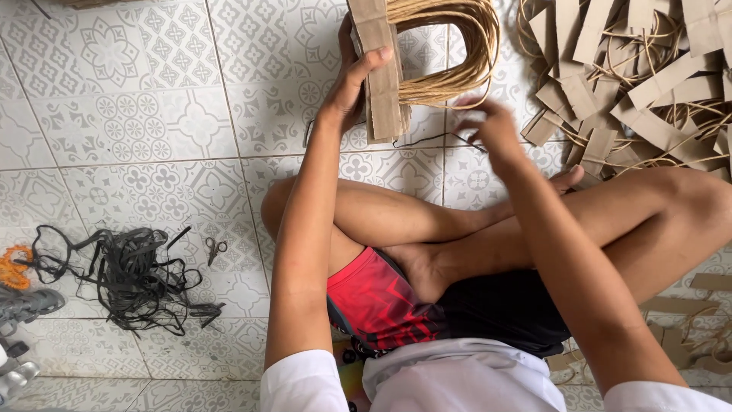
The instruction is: A person untangles thin black plastic strips and uses them to tie together bundles of cardboard handles for paper bags.
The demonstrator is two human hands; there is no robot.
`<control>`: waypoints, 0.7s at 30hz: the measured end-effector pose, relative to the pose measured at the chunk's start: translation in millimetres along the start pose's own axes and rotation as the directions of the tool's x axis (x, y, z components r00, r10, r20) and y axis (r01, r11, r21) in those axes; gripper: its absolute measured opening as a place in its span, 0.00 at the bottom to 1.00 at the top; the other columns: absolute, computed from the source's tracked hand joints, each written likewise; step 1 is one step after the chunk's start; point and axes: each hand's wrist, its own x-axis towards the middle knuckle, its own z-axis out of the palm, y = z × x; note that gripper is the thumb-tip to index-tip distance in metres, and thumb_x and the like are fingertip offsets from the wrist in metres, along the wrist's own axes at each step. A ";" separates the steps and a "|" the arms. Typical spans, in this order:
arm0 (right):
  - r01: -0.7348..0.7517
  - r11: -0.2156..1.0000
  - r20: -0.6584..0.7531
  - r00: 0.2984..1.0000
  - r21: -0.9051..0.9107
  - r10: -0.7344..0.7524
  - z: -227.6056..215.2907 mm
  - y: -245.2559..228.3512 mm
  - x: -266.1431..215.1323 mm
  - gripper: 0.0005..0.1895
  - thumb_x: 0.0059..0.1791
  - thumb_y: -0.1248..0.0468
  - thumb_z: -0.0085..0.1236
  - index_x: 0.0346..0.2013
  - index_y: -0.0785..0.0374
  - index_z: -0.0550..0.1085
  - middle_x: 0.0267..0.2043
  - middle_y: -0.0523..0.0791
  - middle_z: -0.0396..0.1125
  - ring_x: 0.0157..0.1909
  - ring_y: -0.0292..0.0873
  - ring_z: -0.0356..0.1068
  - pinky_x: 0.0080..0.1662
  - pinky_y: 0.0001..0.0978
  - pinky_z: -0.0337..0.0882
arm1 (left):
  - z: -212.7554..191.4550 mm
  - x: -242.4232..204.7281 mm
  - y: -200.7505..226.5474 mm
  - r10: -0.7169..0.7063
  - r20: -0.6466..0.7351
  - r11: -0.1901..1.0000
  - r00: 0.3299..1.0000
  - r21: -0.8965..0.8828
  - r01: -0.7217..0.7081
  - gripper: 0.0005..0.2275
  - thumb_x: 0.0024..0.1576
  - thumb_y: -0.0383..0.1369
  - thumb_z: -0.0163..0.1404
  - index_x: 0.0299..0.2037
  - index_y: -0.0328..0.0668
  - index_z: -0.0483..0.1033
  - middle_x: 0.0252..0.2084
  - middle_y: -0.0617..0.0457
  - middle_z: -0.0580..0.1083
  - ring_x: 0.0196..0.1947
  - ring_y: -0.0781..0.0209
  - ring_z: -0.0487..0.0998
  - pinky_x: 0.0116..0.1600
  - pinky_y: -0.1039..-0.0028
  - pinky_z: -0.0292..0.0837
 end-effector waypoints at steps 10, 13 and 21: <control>0.719 0.507 0.595 0.687 -0.475 -0.416 67.6 42.8 -32.2 0.04 0.47 0.67 0.61 0.36 0.63 0.78 0.36 0.45 0.72 0.36 0.49 0.72 0.41 0.41 0.71 | -11.0 -1.2 17.7 0.135 0.039 0.990 0.990 -0.041 -0.133 0.35 0.62 0.43 0.56 0.74 0.54 0.47 0.71 0.45 0.59 0.71 0.43 0.61 0.72 0.49 0.57; 0.774 0.258 0.651 0.629 -0.579 -0.425 64.3 63.9 -25.7 0.06 0.47 0.63 0.60 0.36 0.55 0.82 0.37 0.43 0.73 0.34 0.51 0.72 0.38 0.41 0.71 | -10.2 -8.0 33.9 0.076 0.003 0.992 0.997 -0.097 -0.075 0.36 0.61 0.44 0.56 0.75 0.55 0.44 0.73 0.41 0.56 0.72 0.37 0.58 0.70 0.42 0.53; 0.675 0.116 0.549 0.676 -0.728 -0.491 46.7 43.3 -11.9 0.07 0.50 0.57 0.62 0.38 0.54 0.83 0.29 0.43 0.72 0.25 0.49 0.70 0.29 0.40 0.68 | -10.0 -26.0 80.3 -0.251 0.056 0.962 0.966 -0.097 0.256 0.51 0.47 0.60 0.56 0.74 0.38 0.44 0.74 0.28 0.46 0.71 0.22 0.47 0.63 0.32 0.51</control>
